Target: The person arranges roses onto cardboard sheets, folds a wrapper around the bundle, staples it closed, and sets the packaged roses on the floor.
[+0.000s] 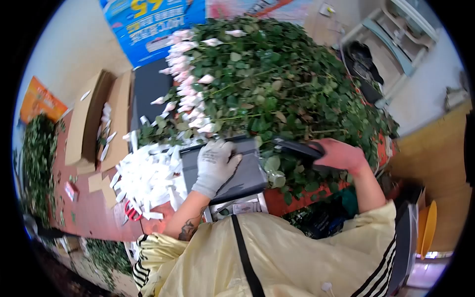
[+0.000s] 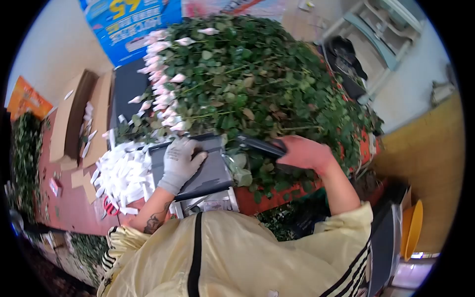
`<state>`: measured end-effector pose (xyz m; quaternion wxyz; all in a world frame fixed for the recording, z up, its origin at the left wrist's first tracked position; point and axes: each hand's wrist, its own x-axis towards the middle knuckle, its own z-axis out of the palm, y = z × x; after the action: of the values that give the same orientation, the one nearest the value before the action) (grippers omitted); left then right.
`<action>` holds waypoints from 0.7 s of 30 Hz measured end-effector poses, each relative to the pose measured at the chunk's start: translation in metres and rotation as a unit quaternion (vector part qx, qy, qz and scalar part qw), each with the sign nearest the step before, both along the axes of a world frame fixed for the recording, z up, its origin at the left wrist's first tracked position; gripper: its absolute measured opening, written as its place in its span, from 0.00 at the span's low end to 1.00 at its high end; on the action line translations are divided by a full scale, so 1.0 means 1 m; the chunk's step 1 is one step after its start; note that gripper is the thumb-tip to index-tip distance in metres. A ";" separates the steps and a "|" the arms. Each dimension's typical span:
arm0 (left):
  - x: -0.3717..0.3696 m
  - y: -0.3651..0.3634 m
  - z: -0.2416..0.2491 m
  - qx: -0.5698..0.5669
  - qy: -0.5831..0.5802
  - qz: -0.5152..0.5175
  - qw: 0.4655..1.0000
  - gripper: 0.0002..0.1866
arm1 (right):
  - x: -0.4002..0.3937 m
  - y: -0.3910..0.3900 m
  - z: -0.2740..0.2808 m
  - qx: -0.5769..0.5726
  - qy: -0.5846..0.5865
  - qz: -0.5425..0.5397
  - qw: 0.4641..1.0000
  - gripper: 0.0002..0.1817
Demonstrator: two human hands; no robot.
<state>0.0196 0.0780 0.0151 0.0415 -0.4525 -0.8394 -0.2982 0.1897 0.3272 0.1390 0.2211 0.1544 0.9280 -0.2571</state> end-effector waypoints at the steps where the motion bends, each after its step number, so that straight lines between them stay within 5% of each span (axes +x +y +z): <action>1: -0.002 -0.004 0.002 0.054 0.062 -0.016 0.997 0.14 | 0.006 -0.006 0.012 -0.025 0.010 -0.025 0.999 0.30; 3: 0.009 -0.012 0.030 0.167 0.078 -0.041 0.982 0.22 | 0.032 -0.022 -0.012 -0.173 0.197 -0.187 0.947 0.36; 5: 0.035 -0.031 0.041 0.226 -0.154 -0.062 0.960 0.46 | 0.019 -0.064 -0.019 -0.277 0.259 -0.144 0.914 0.41; 6: 0.051 -0.028 0.037 0.384 -0.382 -0.140 0.829 0.53 | 0.021 -0.088 -0.031 -0.153 0.297 -0.082 0.939 0.42; 7: 0.064 -0.035 0.045 0.437 -0.484 -0.165 0.740 0.55 | 0.026 -0.111 -0.031 -0.105 0.276 -0.014 0.955 0.42; 9: 0.073 -0.074 0.051 0.422 -0.604 -0.131 0.664 0.54 | 0.027 -0.148 -0.027 -0.094 0.180 0.140 0.969 0.41; 10: 0.070 -0.091 0.050 0.367 -0.525 -0.048 0.766 0.53 | 0.026 -0.159 -0.013 -0.107 0.199 0.205 0.952 0.37; 13: 0.082 -0.157 0.029 0.225 -0.462 0.138 0.847 0.49 | 0.036 -0.155 -0.022 -0.196 0.172 0.089 0.961 0.33; 14: 0.073 -0.189 -0.005 0.095 -0.246 0.103 0.959 0.43 | 0.039 -0.152 -0.028 -0.212 0.169 0.045 0.961 0.33; 15: 0.067 -0.219 -0.037 -0.037 -0.128 0.092 0.987 0.40 | 0.044 -0.155 -0.028 -0.221 0.162 -0.014 0.961 0.32; 17: 0.055 -0.266 -0.067 -0.093 -0.145 0.072 0.982 0.36 | 0.058 -0.171 -0.045 -0.108 0.178 -0.024 0.978 0.29; 18: 0.040 -0.283 -0.092 -0.124 -0.113 0.057 0.984 0.31 | 0.050 -0.176 -0.050 -0.224 0.159 -0.074 0.959 0.30; 19: 0.026 -0.306 -0.098 -0.161 -0.017 0.000 0.987 0.22 | 0.046 -0.188 -0.062 -0.211 0.190 -0.041 0.958 0.27; 21: 0.014 -0.343 -0.090 -0.164 -0.077 -0.038 0.983 0.21 | 0.020 -0.221 -0.106 -0.230 0.306 0.062 0.922 0.22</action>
<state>0.0336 -0.2651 -0.0744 -0.1093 -0.4606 -0.8597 -0.1918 0.2094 0.1064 0.0329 -0.0289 -0.0446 0.8734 -0.4841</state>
